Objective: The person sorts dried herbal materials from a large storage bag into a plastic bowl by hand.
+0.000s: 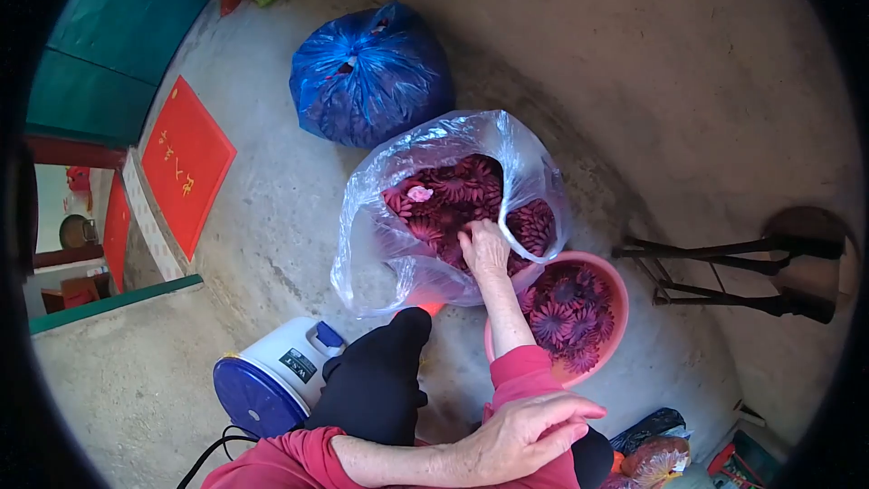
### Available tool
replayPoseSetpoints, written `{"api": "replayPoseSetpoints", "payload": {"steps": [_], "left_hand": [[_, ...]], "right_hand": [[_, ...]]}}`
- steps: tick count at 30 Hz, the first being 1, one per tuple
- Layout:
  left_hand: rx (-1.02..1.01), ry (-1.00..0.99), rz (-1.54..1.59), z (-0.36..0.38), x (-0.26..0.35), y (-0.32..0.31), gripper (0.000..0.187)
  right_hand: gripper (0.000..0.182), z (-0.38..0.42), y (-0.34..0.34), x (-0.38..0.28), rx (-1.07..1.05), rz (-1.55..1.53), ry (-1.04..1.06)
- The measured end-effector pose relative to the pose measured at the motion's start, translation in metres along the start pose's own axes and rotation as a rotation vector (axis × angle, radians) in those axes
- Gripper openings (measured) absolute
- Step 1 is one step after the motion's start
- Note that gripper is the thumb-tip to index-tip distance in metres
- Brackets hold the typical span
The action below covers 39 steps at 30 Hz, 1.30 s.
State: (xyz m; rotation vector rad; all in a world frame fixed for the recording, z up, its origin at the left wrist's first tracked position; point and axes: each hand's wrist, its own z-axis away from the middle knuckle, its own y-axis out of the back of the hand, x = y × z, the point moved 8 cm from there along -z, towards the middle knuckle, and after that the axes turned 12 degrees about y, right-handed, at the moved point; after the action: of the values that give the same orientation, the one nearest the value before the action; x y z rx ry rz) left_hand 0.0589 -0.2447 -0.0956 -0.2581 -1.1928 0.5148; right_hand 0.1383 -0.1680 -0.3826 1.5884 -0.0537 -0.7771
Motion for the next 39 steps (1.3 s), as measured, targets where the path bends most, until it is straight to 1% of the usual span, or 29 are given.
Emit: {"api": "replayPoseSetpoints", "payload": {"steps": [2, 3, 5, 6, 10, 11, 15, 20, 26, 31, 35, 36, 39], "left_hand": [[0.025, 0.010, 0.014, 0.000, 0.006, 0.003, 0.020], [0.043, 0.022, 0.029, 0.001, 0.010, 0.005, 0.019], [0.080, 0.047, 0.056, 0.002, 0.019, 0.007, 0.018], [0.083, 0.042, 0.052, 0.003, 0.021, 0.007, 0.018], [0.098, 0.019, 0.113, 0.006, 0.024, 0.008, 0.017], [0.100, 0.020, 0.115, 0.006, 0.023, 0.008, 0.017], [0.109, 0.004, 0.135, 0.005, 0.025, 0.007, 0.016], [0.055, 0.086, 0.175, 0.004, 0.019, 0.004, 0.017], [-0.006, 0.167, 0.212, 0.007, 0.018, 0.000, 0.017], [0.038, 0.144, 0.194, 0.001, 0.021, 0.008, 0.017], [0.022, 0.241, 0.092, -0.008, 0.011, 0.008, 0.019], [0.016, 0.235, 0.096, -0.011, 0.011, 0.010, 0.019], [-0.095, 0.339, 0.046, -0.018, 0.002, 0.014, 0.024]], "right_hand": [[0.025, -0.020, 0.012, -0.003, 0.176, -0.053, 0.018], [0.025, -0.031, 0.009, -0.003, 0.174, -0.054, 0.021], [0.025, -0.045, 0.016, -0.004, 0.358, -0.075, 0.067], [0.025, -0.049, 0.014, -0.003, 0.362, -0.077, 0.073], [0.020, -0.063, -0.003, -0.012, 0.189, 0.308, 0.195], [0.020, -0.063, -0.004, -0.011, 0.185, 0.307, 0.196], [0.022, -0.061, -0.015, 0.010, -0.004, 0.293, 0.062], [0.020, -0.049, -0.020, 0.019, 0.077, 0.202, 0.139], [0.017, -0.055, -0.003, 0.004, 0.084, 0.292, 0.090], [0.024, -0.059, -0.018, 0.015, -0.024, 0.259, 0.012], [0.032, -0.035, -0.002, 0.019, 0.016, 0.020, 0.053], [0.032, -0.030, 0.000, 0.023, 0.017, 0.029, 0.053], [0.038, -0.007, -0.010, 0.053, 0.085, -0.710, -0.249]]}}
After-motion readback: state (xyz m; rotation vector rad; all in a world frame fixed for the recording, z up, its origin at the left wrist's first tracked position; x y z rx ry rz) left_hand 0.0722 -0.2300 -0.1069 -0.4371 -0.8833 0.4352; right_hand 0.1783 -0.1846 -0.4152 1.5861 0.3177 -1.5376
